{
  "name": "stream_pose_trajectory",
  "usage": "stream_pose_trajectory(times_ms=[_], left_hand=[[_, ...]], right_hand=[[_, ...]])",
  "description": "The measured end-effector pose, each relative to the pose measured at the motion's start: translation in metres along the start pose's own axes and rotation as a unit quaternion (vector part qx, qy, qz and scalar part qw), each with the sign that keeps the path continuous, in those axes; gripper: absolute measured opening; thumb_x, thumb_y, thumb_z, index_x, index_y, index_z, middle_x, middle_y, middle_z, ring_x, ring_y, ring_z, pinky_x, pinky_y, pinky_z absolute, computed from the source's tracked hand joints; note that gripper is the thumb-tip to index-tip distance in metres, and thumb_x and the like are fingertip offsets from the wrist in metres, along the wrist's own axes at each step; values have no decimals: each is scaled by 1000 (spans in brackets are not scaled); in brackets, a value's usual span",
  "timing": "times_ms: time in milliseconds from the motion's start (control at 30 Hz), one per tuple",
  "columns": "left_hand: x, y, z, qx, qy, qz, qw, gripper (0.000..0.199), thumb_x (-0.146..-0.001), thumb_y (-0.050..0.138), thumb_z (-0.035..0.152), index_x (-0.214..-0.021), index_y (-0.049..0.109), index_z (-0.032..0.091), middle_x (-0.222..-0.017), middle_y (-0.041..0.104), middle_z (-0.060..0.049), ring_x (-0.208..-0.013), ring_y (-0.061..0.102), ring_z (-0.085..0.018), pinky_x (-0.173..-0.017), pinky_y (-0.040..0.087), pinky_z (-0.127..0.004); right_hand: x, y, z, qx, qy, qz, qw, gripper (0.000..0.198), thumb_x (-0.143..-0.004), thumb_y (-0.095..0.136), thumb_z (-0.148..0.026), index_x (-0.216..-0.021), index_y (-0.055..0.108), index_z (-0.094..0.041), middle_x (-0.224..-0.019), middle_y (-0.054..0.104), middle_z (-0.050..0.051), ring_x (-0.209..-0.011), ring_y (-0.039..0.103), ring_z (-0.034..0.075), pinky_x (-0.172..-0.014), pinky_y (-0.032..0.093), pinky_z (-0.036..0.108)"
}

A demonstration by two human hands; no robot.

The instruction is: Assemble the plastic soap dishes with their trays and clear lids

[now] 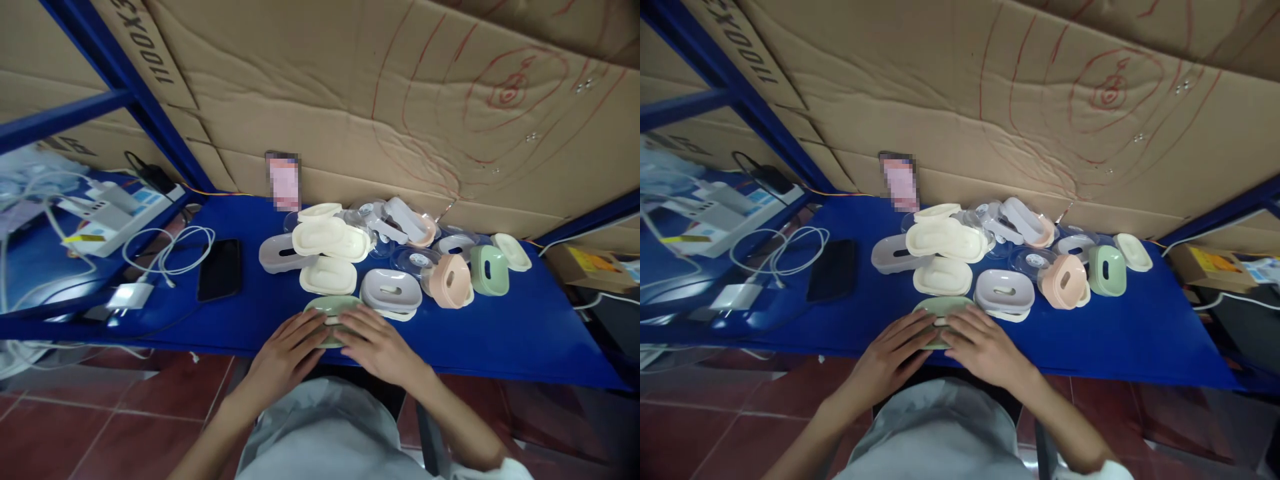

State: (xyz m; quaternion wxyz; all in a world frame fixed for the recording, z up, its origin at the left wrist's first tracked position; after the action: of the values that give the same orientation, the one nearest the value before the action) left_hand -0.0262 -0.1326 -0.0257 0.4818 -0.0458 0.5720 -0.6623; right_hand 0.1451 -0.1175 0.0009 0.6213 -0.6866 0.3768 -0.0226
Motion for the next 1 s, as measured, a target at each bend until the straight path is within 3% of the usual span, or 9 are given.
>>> stream_pose_trajectory(times_ms=[67,133,267,367,467,600,900,1000], left_hand=[[1,2,-1,6,-8,3,1000,33,-106,64,21,-139,67,22,-147,69,-10,-147,58,-27,-120,55,-48],[2,3,-1,11,-14,6,1000,31,-106,64,21,-137,68,23,-147,69,-9,-148,58,-27,-121,55,-49],[4,5,-1,9,-23,11,1000,32,-105,64,21,-136,69,24,-147,69,-9,-147,59,-28,-120,55,-49],[5,5,0,-1,-21,19,1000,29,-105,63,21,-134,69,24,-146,70,-10,-145,60,-28,-119,55,-50],[7,3,2,-3,-18,26,999,28,-105,63,21,-133,69,23,-145,70,-10,-146,59,-28,-118,55,-50],[9,1,1,8,-25,34,999,28,-105,64,20,-131,70,24,-144,71,-10,-144,61,-28,-117,56,-49],[4,-1,-2,52,-44,17,998,30,-104,67,25,-134,68,24,-148,67,-10,-147,57,-29,-121,53,-53],[4,-5,-10,85,-71,20,994,23,-100,74,28,-122,71,24,-159,55,-13,-151,53,-32,-121,54,-52]], right_hand=[[-12,-25,24,23,38,48,998,27,-109,57,-28,-130,73,-24,-134,75,9,-130,68,26,-118,52,50],[-29,-48,64,83,145,72,983,28,-111,52,-32,-127,73,-22,-130,76,12,-126,69,29,-111,53,50],[-52,-56,142,195,390,-15,900,57,-108,52,-60,-134,61,-11,-127,73,24,-115,71,40,-99,54,53],[-58,-39,167,203,468,-81,856,70,-103,57,-69,-138,53,-9,-129,70,27,-113,72,41,-97,53,51],[-60,-32,170,203,471,-81,855,61,-104,60,-62,-137,52,-11,-129,71,24,-114,72,39,-98,51,47],[-51,-49,164,208,463,-28,861,41,-106,55,-50,-130,62,-17,-114,78,16,-101,75,34,-85,53,39],[-26,-117,143,227,392,233,861,42,-105,49,-53,-111,72,-18,-100,81,12,-91,75,29,-82,53,38],[-20,-119,114,211,317,263,887,39,-106,53,-53,-112,73,-19,-100,80,12,-89,75,27,-86,55,39]])
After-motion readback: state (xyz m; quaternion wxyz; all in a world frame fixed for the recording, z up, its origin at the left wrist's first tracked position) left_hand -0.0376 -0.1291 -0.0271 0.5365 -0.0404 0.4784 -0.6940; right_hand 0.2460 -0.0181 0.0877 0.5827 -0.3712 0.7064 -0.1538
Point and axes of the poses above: each hand's wrist, its own x-axis away from the middle knuckle, its own y-axis out of the palm, z = x × y, the point moved 8 cm from there along -x, towards the middle knuckle
